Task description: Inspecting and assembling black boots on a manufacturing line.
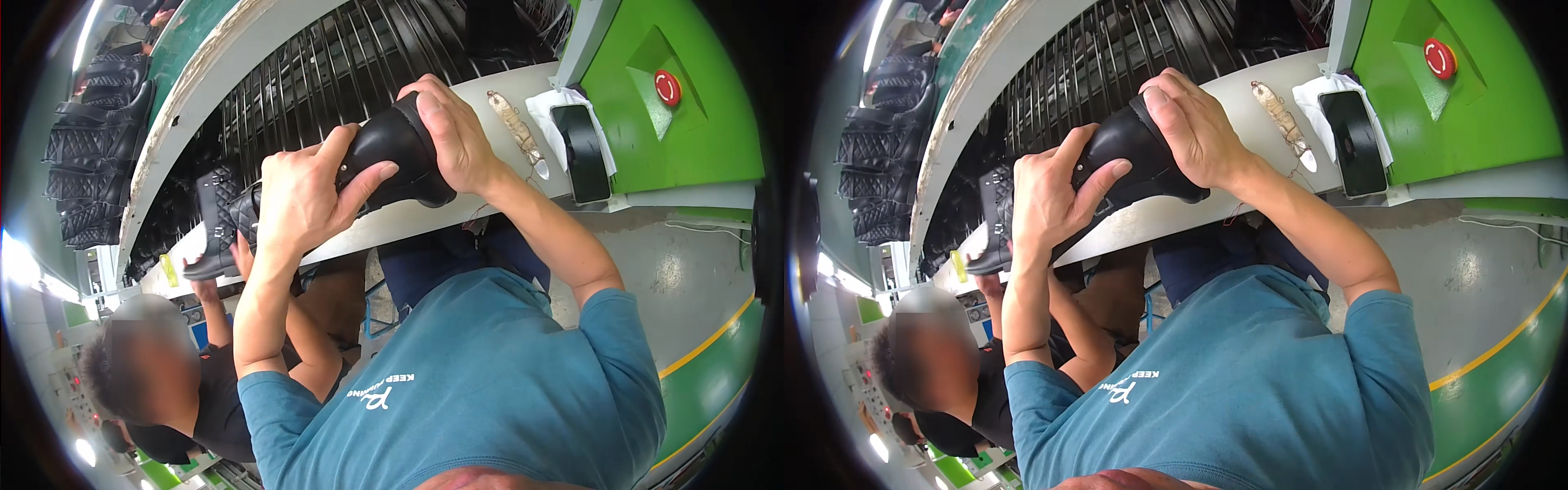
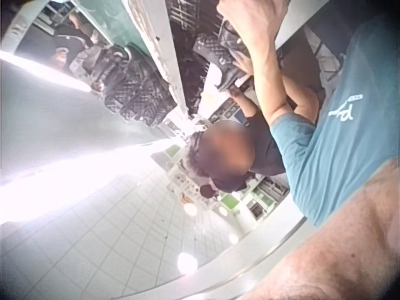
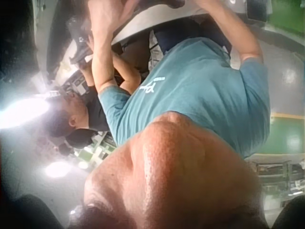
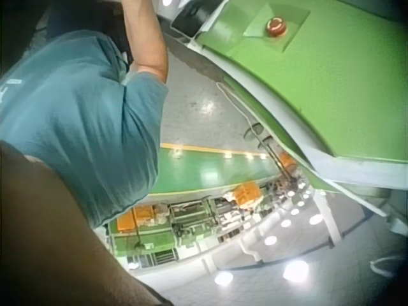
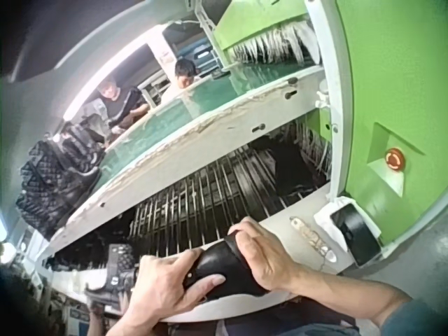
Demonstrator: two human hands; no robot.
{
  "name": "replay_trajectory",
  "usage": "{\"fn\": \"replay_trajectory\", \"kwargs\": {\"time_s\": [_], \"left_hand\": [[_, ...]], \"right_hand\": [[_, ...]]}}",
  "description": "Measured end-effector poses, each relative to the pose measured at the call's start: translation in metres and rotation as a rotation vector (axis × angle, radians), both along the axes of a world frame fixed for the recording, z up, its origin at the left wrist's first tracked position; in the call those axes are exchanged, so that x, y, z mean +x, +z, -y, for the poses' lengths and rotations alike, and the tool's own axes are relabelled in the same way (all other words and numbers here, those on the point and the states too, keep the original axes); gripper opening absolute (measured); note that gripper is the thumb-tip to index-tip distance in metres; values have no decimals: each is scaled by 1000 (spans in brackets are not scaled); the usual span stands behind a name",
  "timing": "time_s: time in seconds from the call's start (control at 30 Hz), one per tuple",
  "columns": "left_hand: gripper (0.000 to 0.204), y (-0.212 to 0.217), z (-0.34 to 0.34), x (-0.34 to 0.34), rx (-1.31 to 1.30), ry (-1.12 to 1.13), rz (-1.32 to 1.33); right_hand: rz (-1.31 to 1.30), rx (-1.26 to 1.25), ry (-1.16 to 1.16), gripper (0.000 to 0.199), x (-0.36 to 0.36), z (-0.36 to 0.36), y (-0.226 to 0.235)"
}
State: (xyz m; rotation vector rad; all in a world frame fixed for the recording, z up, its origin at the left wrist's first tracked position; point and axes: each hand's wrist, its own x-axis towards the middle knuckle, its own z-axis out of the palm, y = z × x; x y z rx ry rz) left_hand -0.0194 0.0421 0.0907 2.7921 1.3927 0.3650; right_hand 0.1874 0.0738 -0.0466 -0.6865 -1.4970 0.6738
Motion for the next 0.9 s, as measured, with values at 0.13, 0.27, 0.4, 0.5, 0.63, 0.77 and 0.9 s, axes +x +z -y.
{"fn": "replay_trajectory", "kwargs": {"time_s": [0.13, 0.27, 0.4, 0.5, 0.63, 0.77, 0.9], "left_hand": [[56, 4, 4, 6, 15, -5, -35], [58, 5, 3, 7, 47, 9, -97], [60, 2, 6, -2, 62, -43, 37], [65, -5, -3, -14, 61, -125, 200], [62, -26, -4, -25, 17, -126, 292], [62, -79, 12, -41, 2, -50, 415], [62, -140, 41, -56, 100, 162, 502]], "right_hand": [[79, 53, -71, 32, 8, 4, 7], [85, 73, -94, 32, 12, 4, 8], [64, 137, -139, 28, 6, 13, 11], [105, 211, -240, 29, 3, 23, 28], [274, 370, -294, 59, 4, 31, 24], [501, 336, 134, 89, 26, 36, 23], [630, 194, 125, 71, 59, 27, -14]]}}
